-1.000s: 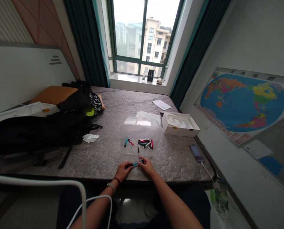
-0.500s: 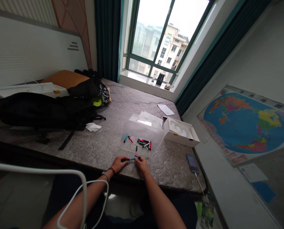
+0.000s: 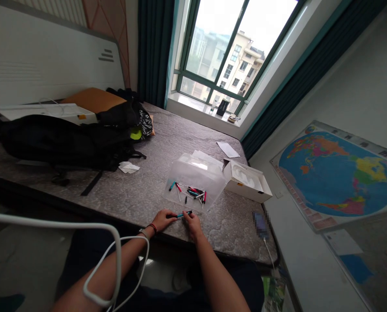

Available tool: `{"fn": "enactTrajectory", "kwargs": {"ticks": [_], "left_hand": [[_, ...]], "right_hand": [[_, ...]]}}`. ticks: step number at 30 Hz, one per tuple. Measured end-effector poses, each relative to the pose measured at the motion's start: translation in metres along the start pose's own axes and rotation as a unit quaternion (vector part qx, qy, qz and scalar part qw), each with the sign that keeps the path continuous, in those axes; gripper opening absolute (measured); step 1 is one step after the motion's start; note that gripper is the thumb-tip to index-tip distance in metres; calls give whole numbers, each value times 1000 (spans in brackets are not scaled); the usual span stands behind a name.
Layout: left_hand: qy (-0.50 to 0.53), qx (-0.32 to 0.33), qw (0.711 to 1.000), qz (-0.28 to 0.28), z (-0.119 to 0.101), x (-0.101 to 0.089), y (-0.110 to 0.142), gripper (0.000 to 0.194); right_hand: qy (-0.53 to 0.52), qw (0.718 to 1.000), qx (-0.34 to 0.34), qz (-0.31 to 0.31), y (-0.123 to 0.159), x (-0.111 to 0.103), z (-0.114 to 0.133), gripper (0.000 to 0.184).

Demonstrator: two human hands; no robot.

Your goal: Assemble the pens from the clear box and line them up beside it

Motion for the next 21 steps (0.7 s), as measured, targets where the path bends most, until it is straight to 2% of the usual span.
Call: {"fn": "enactTrajectory", "kwargs": {"ticks": [2, 4, 8, 11, 13, 17, 21], "left_hand": [[3, -5, 1000, -6, 1, 0, 0, 32], [15, -9, 1000, -7, 2, -1, -1, 33], [53, -10, 999, 3, 0, -2, -3, 36], [55, -18, 998, 10, -1, -3, -3, 36], [63, -27, 998, 13, -1, -3, -2, 36], [89, -40, 995, 5, -3, 3, -3, 35], [82, -73, 993, -32, -2, 14, -5, 36]], "right_hand": [[7, 999, -3, -51, -1, 0, -1, 50], [-3, 998, -16, -56, 0, 4, 0, 49], [-19, 998, -19, 51, 3, 14, 4, 51], [-14, 996, -7, 85, 6, 13, 4, 50], [-7, 997, -10, 78, 5, 12, 5, 48], [14, 999, -25, 25, 1, 11, 4, 45], [-17, 999, -39, -7, -3, 9, 0, 43]]}}
Point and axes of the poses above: each hand's wrist, its own y-axis away from the middle knuckle, its own x-axis out of the palm, z = x × y, the point moved 6 cm from there along -y, towards the middle knuckle, and after that the axes turned 13 degrees about x, right-handed, at the moved point
